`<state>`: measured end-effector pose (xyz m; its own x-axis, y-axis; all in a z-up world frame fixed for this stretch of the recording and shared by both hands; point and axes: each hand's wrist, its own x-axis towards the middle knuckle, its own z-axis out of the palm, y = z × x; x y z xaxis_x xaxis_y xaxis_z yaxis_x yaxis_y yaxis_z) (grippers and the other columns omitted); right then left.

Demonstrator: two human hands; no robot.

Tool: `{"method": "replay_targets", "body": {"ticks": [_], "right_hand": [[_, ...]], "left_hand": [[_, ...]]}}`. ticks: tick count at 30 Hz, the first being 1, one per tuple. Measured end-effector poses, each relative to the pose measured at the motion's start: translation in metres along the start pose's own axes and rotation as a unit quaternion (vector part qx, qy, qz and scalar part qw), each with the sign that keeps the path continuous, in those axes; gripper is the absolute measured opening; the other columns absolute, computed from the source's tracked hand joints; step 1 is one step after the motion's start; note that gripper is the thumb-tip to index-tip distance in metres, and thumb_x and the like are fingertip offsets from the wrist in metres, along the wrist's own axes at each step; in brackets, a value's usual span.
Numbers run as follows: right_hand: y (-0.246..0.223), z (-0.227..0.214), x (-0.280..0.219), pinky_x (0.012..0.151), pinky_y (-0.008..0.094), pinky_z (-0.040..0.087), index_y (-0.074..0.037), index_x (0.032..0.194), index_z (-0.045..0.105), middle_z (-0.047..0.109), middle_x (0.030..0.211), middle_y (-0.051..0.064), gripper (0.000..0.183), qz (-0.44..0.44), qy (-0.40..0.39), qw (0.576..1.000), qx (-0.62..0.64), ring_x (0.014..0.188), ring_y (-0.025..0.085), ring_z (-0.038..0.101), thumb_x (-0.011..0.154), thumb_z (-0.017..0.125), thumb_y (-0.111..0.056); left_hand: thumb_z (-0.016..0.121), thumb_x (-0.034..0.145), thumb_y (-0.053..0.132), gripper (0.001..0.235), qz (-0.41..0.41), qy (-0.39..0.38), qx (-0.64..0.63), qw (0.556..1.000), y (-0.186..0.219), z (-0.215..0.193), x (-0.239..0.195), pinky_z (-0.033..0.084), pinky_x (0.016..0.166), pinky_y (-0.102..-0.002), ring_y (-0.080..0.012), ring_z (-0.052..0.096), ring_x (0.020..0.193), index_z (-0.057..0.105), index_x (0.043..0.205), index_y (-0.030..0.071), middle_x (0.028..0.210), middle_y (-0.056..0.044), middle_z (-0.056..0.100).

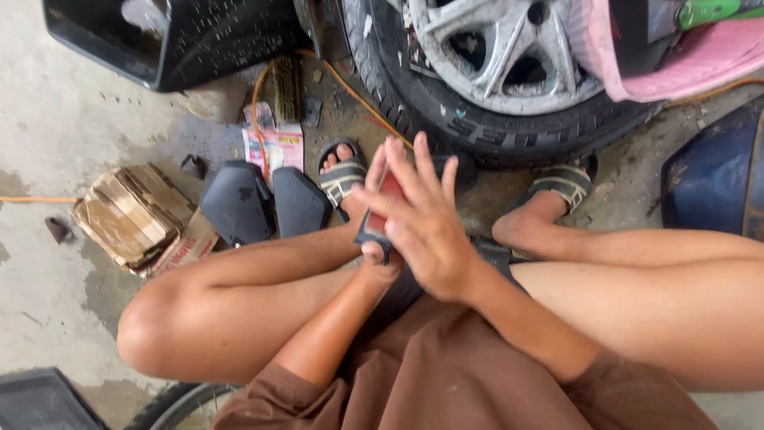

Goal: The person sits on the floor and sands a black plastic motorcycle part using a red sanding block. They hold the part in their left hand and rub the sanding block over its surface with their right hand, focusing on smoothing the edges and flat areas.

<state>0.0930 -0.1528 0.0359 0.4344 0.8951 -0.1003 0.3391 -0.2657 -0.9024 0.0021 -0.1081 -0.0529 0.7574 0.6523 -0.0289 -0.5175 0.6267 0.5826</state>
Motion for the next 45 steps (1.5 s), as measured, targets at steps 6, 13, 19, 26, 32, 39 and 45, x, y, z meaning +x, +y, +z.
{"method": "replay_targets", "body": {"ticks": [6,13,19,26,32,39,45], "right_hand": [[0.015,-0.010,0.018,0.113,0.070,-0.017,-0.021,0.153,0.046,0.011,0.172,0.019,0.069,0.136,-0.011,0.988,0.067,0.158,0.041,-0.009,0.104,0.013,-0.056],[0.003,-0.003,0.004,0.118,0.072,-0.016,-0.022,0.147,0.057,0.016,0.172,0.014,0.054,0.041,0.001,0.999,0.021,0.161,0.042,-0.004,0.111,0.021,-0.040],[0.006,-0.008,0.005,0.119,0.071,-0.018,-0.022,0.148,0.056,0.016,0.172,0.015,0.056,0.026,-0.002,1.000,0.000,0.161,0.040,-0.003,0.110,0.020,-0.042],[0.015,-0.010,0.010,0.118,0.070,-0.018,-0.014,0.146,0.057,0.018,0.171,0.016,0.058,0.047,0.018,0.998,0.030,0.160,0.043,-0.003,0.111,0.019,-0.039],[0.004,-0.006,0.005,0.115,0.078,-0.015,-0.025,0.151,0.051,0.020,0.172,0.017,0.064,0.022,-0.031,0.999,-0.013,0.160,0.046,-0.002,0.108,0.011,-0.051],[0.017,0.003,-0.004,0.124,0.067,-0.014,-0.016,0.144,0.059,0.024,0.170,0.012,0.050,-0.027,0.002,1.000,-0.008,0.162,0.042,0.003,0.111,0.026,-0.033],[0.031,0.000,0.003,0.116,0.067,-0.016,-0.021,0.155,0.049,0.025,0.170,0.007,0.053,0.060,0.031,0.995,0.068,0.159,0.035,0.002,0.110,0.023,-0.032]], "left_hand": [[0.072,0.070,0.088,0.140,-0.038,0.053,0.114,0.991,0.007,-0.003,0.013,0.031,0.130,-0.047,-0.0284,0.030,0.157,0.015,0.164,0.002,0.170,-0.017,0.025],[0.067,0.080,0.084,0.129,-0.003,0.004,0.113,0.994,0.020,0.008,0.022,0.020,0.135,-0.057,-0.0346,0.020,0.163,0.014,0.164,0.002,0.171,-0.019,0.020],[0.075,0.086,0.067,0.116,0.010,-0.008,-0.020,1.000,0.009,0.016,0.010,0.011,0.131,-0.078,-0.0408,0.013,0.166,0.017,0.167,0.007,0.175,-0.012,0.020],[0.077,0.085,0.068,0.118,-0.030,0.030,0.001,0.999,0.018,0.024,0.000,0.021,0.129,-0.076,-0.0380,0.016,0.164,0.015,0.165,0.007,0.174,-0.015,0.018],[0.070,0.076,0.085,0.129,-0.011,0.046,0.104,0.993,0.016,0.013,0.014,0.025,0.133,-0.064,-0.0407,0.028,0.159,0.020,0.162,0.002,0.167,-0.022,0.028],[0.075,0.084,0.074,0.116,-0.040,0.072,0.032,0.996,-0.019,-0.019,-0.004,0.006,0.131,-0.067,-0.0322,0.010,0.164,0.019,0.165,0.013,0.175,-0.011,0.014],[0.063,0.068,0.092,0.146,0.046,0.054,0.074,0.995,-0.007,-0.010,0.013,0.038,0.121,-0.040,-0.0250,0.040,0.147,0.013,0.165,-0.004,0.163,-0.022,0.035]]}}
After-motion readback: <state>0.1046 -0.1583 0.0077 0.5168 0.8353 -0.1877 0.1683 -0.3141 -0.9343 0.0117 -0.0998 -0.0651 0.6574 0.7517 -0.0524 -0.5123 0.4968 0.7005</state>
